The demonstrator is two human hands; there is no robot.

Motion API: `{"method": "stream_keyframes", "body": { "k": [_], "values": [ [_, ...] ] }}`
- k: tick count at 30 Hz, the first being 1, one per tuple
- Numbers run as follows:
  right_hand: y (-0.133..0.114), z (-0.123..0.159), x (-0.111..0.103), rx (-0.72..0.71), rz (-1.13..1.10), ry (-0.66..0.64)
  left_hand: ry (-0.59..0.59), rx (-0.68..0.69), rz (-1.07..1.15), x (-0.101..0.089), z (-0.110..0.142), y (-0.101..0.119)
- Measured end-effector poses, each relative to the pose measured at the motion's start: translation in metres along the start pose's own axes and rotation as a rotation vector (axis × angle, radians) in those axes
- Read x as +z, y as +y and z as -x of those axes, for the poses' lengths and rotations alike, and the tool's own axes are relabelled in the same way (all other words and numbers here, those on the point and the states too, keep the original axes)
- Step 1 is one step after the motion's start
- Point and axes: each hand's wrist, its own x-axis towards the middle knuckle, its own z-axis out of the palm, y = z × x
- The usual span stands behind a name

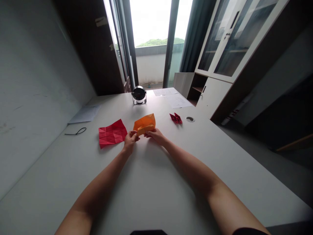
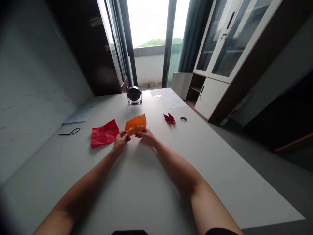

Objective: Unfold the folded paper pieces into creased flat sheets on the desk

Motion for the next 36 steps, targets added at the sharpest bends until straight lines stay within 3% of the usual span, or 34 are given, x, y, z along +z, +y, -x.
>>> {"method": "stream_keyframes", "body": {
  "k": [6, 10, 18, 24, 29, 36],
  "values": [
    [-0.006, 0.004, 0.005, 0.012, -0.032, -0.118, -0.033, 0.014, -0.034, 0.001, 0.001, -0.001],
    [-0.008, 0.006, 0.011, -0.039, 0.059, -0.194, -0.047, 0.018, -0.044, 0.001, 0.001, -0.001],
    [0.014, -0.008, 0.008, -0.159, 0.256, 0.014, -0.027, 0.029, -0.048, 0.002, 0.003, 0.0],
    [0.01, -0.006, 0.008, -0.161, 0.388, 0.066, 0.041, 0.087, -0.071, 0.001, 0.003, 0.003],
    [0.0, 0.001, 0.013, -0.061, 0.186, -0.011, 0.097, 0.153, -0.131, -0.001, 0.002, 0.005],
    [-0.004, 0.005, 0.011, 0.035, -0.009, -0.071, 0.072, 0.264, -0.276, -0.004, 0.002, 0.003]
  ]
}}
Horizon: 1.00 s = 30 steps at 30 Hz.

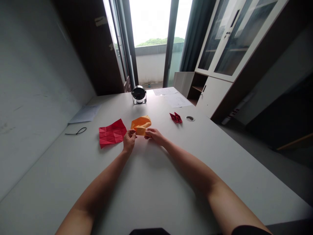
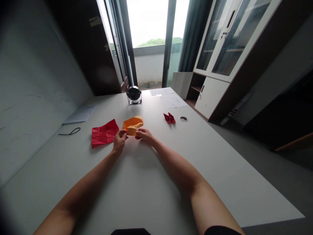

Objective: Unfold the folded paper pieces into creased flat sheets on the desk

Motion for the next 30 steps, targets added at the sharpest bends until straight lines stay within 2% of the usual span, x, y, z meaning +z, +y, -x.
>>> {"method": "stream_keyframes", "body": {
  "k": [4, 9, 17, 26, 30],
  "values": [
    [-0.001, 0.0, 0.001, -0.055, 0.059, -0.031, 0.003, 0.024, -0.055, -0.002, -0.001, -0.003],
    [0.001, -0.003, 0.003, -0.167, 0.132, 0.073, -0.016, 0.05, -0.122, -0.003, -0.001, -0.003],
    [0.007, -0.008, -0.003, -0.187, 0.107, 0.091, -0.038, 0.094, -0.236, -0.004, 0.005, 0.007],
    [0.001, -0.002, 0.004, -0.195, 0.114, 0.067, 0.002, 0.072, -0.281, -0.006, 0.004, 0.006],
    [0.002, -0.003, 0.006, -0.221, 0.155, 0.114, 0.005, 0.055, -0.283, -0.006, 0.005, 0.007]
  ]
}}
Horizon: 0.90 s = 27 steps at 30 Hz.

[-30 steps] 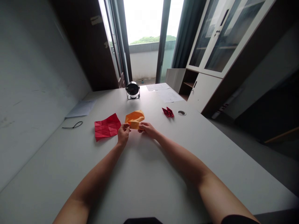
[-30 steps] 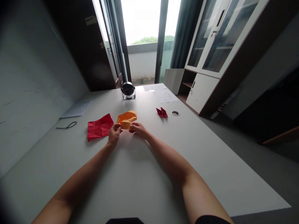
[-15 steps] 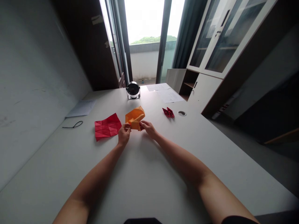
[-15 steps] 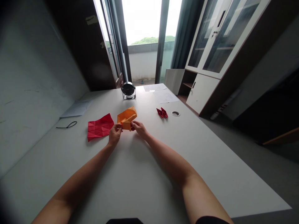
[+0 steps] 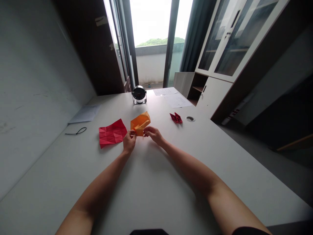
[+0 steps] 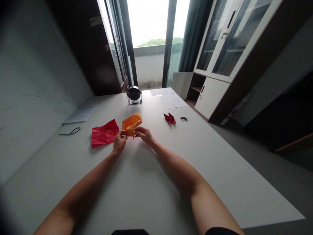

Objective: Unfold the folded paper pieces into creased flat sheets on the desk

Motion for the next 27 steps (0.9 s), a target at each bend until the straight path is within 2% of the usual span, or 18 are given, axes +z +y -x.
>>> {"method": "stream_keyframes", "body": {
  "k": [4, 11, 17, 27],
  "values": [
    [0.002, -0.001, 0.001, -0.032, 0.021, 0.023, 0.01, -0.011, -0.042, -0.001, -0.001, -0.001],
    [0.001, 0.0, 0.001, -0.018, 0.085, -0.013, -0.012, 0.025, -0.131, -0.002, -0.001, -0.002],
    [0.008, -0.004, 0.0, -0.045, 0.091, 0.068, -0.032, 0.044, -0.158, -0.002, 0.002, 0.003],
    [0.01, -0.004, -0.006, 0.131, 0.064, -0.034, 0.005, 0.048, -0.154, -0.007, -0.003, 0.001]
  ]
}}
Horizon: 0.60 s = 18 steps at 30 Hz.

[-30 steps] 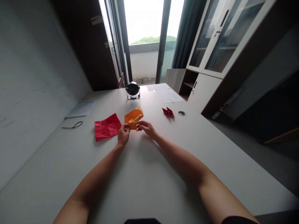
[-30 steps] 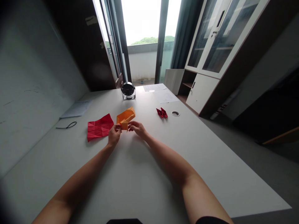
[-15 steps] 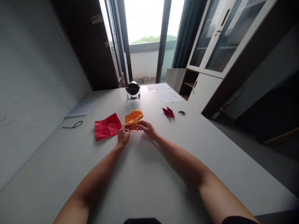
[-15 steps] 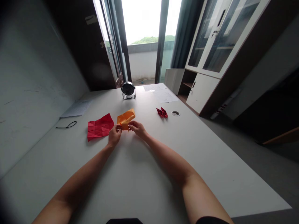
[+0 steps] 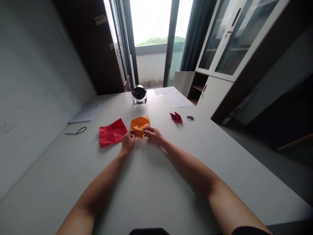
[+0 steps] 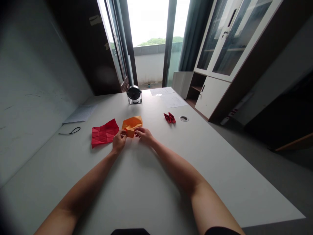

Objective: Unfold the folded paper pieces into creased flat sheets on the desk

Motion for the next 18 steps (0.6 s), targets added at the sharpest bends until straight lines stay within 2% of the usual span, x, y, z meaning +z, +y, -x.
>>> {"method": "stream_keyframes", "body": {
  "k": [8, 13, 18],
  "values": [
    [-0.006, 0.001, -0.002, 0.047, -0.096, 0.019, -0.026, 0.098, -0.119, 0.0, 0.004, 0.005],
    [-0.007, 0.004, 0.003, 0.045, 0.018, -0.006, -0.024, 0.158, -0.156, 0.001, 0.008, 0.011],
    [-0.003, 0.003, 0.004, -0.009, 0.127, 0.051, -0.062, 0.247, -0.239, 0.002, 0.012, 0.017]
  ]
}}
